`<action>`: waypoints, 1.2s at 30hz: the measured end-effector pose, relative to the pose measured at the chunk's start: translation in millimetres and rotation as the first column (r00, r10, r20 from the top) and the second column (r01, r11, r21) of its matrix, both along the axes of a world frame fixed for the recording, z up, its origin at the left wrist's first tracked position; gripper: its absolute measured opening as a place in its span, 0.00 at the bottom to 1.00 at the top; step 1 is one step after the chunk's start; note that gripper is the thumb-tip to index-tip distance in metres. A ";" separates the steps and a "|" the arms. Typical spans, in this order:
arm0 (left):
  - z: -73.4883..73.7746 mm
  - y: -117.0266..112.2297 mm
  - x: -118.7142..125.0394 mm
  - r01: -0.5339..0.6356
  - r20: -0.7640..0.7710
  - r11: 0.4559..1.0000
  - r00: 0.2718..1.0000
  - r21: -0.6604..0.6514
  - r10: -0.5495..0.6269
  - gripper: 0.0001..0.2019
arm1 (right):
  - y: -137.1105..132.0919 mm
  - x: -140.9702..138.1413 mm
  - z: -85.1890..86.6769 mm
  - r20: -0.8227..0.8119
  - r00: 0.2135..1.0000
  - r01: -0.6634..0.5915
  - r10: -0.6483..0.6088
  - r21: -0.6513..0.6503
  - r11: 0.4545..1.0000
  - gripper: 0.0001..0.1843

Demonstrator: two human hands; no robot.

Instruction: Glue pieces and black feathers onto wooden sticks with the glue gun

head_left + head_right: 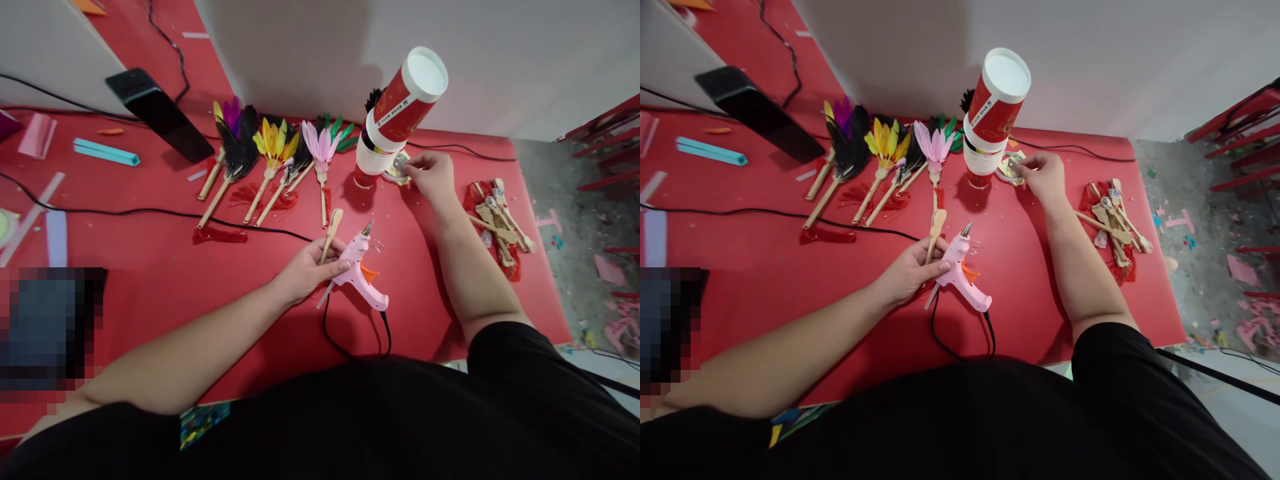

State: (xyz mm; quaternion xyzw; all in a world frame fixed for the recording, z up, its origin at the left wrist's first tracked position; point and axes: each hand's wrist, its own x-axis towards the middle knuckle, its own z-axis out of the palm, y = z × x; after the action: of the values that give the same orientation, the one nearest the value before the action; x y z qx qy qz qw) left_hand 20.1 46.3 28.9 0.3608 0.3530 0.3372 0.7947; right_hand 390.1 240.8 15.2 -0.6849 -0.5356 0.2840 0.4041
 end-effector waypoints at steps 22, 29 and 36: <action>-5.2 -1.6 -0.8 0.007 -0.003 1.000 1.000 0.019 -0.007 0.31 | -5.9 8.7 1.8 -0.306 0.948 -0.065 0.085 0.073 0.995 0.22; -3.7 -1.8 -2.0 0.015 -0.016 0.999 1.000 0.030 -0.015 0.31 | 0.5 11.0 -9.4 -0.146 0.987 -0.050 0.066 0.110 0.993 0.17; -4.4 -2.2 -2.2 0.015 -0.031 1.000 0.999 0.026 -0.014 0.32 | 3.3 16.3 -10.4 -0.107 0.994 -0.019 0.029 0.098 0.995 0.17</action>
State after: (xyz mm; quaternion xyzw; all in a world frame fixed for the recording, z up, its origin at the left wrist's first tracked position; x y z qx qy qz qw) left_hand 18.0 44.0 24.5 0.3790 0.3583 0.3303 0.7867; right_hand 406.4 244.1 4.8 -0.6416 -0.5341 0.2996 0.4618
